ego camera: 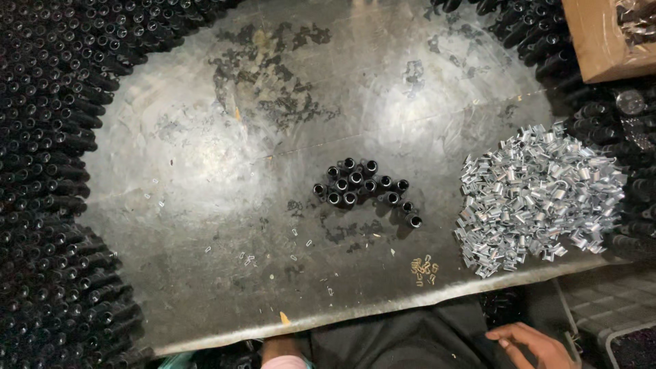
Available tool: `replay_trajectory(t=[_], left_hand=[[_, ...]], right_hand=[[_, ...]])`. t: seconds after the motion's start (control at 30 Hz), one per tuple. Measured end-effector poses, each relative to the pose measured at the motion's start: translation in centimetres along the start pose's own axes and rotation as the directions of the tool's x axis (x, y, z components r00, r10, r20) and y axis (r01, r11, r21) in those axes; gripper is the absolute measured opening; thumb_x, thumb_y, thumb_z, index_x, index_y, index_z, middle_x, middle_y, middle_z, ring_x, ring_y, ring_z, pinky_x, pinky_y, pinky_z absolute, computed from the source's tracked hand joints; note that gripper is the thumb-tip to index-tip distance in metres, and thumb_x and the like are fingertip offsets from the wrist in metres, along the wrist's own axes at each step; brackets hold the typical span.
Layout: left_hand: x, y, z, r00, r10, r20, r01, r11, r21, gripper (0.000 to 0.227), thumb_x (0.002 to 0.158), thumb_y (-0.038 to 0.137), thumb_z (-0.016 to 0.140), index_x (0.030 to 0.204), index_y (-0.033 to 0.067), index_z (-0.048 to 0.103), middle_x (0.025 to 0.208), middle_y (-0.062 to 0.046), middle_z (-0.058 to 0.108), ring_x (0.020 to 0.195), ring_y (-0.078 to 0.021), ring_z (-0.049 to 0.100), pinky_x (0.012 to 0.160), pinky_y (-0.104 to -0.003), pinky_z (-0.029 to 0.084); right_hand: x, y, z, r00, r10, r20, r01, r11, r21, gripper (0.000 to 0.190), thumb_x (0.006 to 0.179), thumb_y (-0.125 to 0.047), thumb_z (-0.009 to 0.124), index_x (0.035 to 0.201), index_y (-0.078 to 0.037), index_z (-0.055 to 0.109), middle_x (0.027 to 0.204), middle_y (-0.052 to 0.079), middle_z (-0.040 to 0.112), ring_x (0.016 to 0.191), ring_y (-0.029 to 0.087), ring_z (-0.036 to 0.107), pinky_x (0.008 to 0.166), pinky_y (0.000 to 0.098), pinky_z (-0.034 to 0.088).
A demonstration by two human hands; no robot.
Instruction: The person repeatedly picks up small metal clips and black cylindrical components from a metal table, inserts the clips into the cylinders, and places the assembled units into a teal basket. The person handles items one at a time and maintains a steady assembly rhythm throughout the clip.
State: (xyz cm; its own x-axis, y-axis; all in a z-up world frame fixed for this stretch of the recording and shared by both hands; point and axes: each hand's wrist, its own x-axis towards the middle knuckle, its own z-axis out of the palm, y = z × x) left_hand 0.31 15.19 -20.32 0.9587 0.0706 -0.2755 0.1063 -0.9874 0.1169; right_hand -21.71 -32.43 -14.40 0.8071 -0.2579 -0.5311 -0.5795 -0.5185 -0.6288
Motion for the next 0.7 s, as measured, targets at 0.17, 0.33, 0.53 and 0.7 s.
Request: replay_trajectory(t=[0.17,0.33,0.53,0.7], left_hand=[[1.5,0.1,0.1,1.0,0.004,-0.023,-0.003,1.0,0.002,0.039,0.081,0.011,0.07,0.119,0.0053,0.069,0.112,-0.014,0.068,0.102,-0.0334,0.064,0.082,-0.048,0.055],[3.3,0.5,0.3,0.999,-0.006,-0.035,0.006,1.0,-0.014,0.039,0.08,0.009,0.071,0.12,0.0055,0.068,0.111,-0.013,0.068,0.101,-0.0321,0.065,0.081,-0.047,0.056],[3.9,-0.2,-0.3,0.999,-0.027,-0.034,0.026,1.0,-0.009,0.04,0.08,0.008,0.071,0.12,0.0058,0.068,0.11,-0.012,0.068,0.1,-0.0304,0.065,0.079,-0.046,0.057],[5.0,0.2,-0.4,0.999,-0.043,-0.027,0.043,0.999,-0.017,0.041,0.08,0.007,0.072,0.121,0.0061,0.068,0.109,-0.011,0.069,0.098,-0.0291,0.066,0.078,-0.045,0.058]], right_hand=[[0.0,-0.5,0.4,0.998,0.035,0.046,-0.037,0.998,0.055,0.02,0.089,-0.011,0.073,0.105,-0.014,0.084,0.099,0.002,0.077,0.099,0.015,0.074,0.092,0.0306,0.059],[-0.6,0.4,-1.2,0.989,0.146,0.0,-0.146,0.989,0.008,0.016,0.089,-0.017,0.074,0.102,-0.013,0.084,0.103,0.0,0.078,0.105,0.015,0.075,0.098,0.0324,0.061],[-0.1,0.7,-1.6,0.949,0.295,0.115,-0.304,0.95,0.072,0.021,0.098,-0.017,0.066,0.111,-0.014,0.083,0.11,0.003,0.077,0.111,0.017,0.073,0.1,0.0377,0.056],[0.2,0.4,-1.2,0.979,0.201,0.041,-0.204,0.976,0.072,0.018,0.094,-0.016,0.07,0.108,-0.013,0.082,0.106,0.004,0.078,0.105,0.016,0.075,0.098,0.0348,0.062]])
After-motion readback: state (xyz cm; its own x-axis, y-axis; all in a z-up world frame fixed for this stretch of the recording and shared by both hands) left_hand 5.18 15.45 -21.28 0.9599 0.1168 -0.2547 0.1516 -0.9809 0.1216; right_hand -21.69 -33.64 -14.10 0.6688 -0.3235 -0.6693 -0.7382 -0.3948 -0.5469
